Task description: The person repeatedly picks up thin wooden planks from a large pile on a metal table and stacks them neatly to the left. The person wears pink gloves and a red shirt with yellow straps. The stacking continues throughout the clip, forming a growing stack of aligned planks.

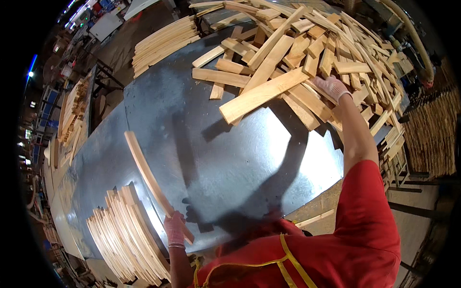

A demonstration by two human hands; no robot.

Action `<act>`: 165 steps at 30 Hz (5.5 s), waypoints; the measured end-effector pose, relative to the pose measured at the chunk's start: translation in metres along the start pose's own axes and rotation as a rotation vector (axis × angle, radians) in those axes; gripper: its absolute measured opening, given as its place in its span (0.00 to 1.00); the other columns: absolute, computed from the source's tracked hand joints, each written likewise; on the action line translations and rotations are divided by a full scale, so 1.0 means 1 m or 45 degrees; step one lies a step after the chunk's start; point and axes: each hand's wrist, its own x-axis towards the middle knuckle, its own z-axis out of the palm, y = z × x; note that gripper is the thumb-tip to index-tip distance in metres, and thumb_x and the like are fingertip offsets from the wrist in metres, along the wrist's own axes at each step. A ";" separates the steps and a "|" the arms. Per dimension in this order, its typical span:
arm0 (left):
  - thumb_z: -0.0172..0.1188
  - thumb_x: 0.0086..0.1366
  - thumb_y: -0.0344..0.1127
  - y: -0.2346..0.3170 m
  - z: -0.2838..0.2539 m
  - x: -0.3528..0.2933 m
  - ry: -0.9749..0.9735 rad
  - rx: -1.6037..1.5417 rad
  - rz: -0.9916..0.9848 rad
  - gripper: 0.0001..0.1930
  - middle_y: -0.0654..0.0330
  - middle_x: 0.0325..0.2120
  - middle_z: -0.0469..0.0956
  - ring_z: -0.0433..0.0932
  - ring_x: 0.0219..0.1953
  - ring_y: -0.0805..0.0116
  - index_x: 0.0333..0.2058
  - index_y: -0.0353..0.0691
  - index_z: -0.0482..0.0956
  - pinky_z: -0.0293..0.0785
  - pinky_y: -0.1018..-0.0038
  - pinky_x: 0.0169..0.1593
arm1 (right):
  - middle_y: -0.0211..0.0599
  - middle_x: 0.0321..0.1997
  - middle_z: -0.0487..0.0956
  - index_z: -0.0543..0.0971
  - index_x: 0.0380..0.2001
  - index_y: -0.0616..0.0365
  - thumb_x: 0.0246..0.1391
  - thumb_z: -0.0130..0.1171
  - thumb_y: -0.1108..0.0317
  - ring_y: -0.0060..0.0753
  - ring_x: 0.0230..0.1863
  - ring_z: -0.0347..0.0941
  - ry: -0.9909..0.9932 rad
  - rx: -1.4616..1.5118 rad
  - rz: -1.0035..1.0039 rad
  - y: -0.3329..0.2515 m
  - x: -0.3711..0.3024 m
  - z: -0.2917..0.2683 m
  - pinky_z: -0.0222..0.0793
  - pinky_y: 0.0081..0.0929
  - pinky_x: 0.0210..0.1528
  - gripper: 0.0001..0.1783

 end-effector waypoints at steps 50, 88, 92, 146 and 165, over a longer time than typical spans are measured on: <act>0.60 0.68 0.45 0.077 0.030 0.070 -0.419 0.844 0.502 0.34 0.41 0.49 0.82 0.82 0.52 0.46 0.69 0.42 0.67 0.77 0.63 0.58 | 0.48 0.67 0.75 0.54 0.78 0.63 0.60 0.70 0.64 0.41 0.67 0.70 -0.906 1.750 -0.417 -0.332 -0.204 0.242 0.66 0.34 0.70 0.50; 0.63 0.63 0.42 -0.069 -0.188 0.006 0.343 0.939 0.655 0.19 0.46 0.49 0.81 0.82 0.51 0.44 0.50 0.41 0.80 0.79 0.53 0.54 | 0.44 0.73 0.66 0.64 0.74 0.54 0.42 0.73 0.62 0.57 0.72 0.63 0.061 -0.407 -1.087 -0.414 -0.356 0.298 0.63 0.42 0.74 0.53; 0.64 0.65 0.43 -0.059 -0.192 -0.005 0.307 1.098 0.444 0.20 0.47 0.46 0.83 0.82 0.52 0.46 0.53 0.42 0.79 0.78 0.53 0.56 | 0.51 0.73 0.65 0.62 0.75 0.57 0.47 0.69 0.67 0.59 0.72 0.63 -0.090 0.267 -0.818 -0.432 -0.350 0.300 0.64 0.42 0.74 0.50; 0.65 0.64 0.46 -0.063 -0.151 -0.009 0.410 1.462 0.971 0.39 0.43 0.71 0.65 0.62 0.73 0.42 0.70 0.37 0.66 0.62 0.49 0.72 | 0.52 0.68 0.76 0.73 0.69 0.56 0.61 0.61 0.49 0.56 0.68 0.71 0.115 0.762 -0.466 -0.289 -0.309 0.250 0.67 0.42 0.70 0.37; 0.70 0.59 0.37 0.018 0.112 0.003 -0.195 0.414 0.966 0.42 0.49 0.60 0.76 0.75 0.62 0.52 0.72 0.44 0.63 0.75 0.60 0.62 | 0.54 0.63 0.77 0.60 0.75 0.68 0.58 0.63 0.57 0.44 0.60 0.76 0.429 0.573 0.594 0.121 -0.143 0.050 0.72 0.38 0.59 0.47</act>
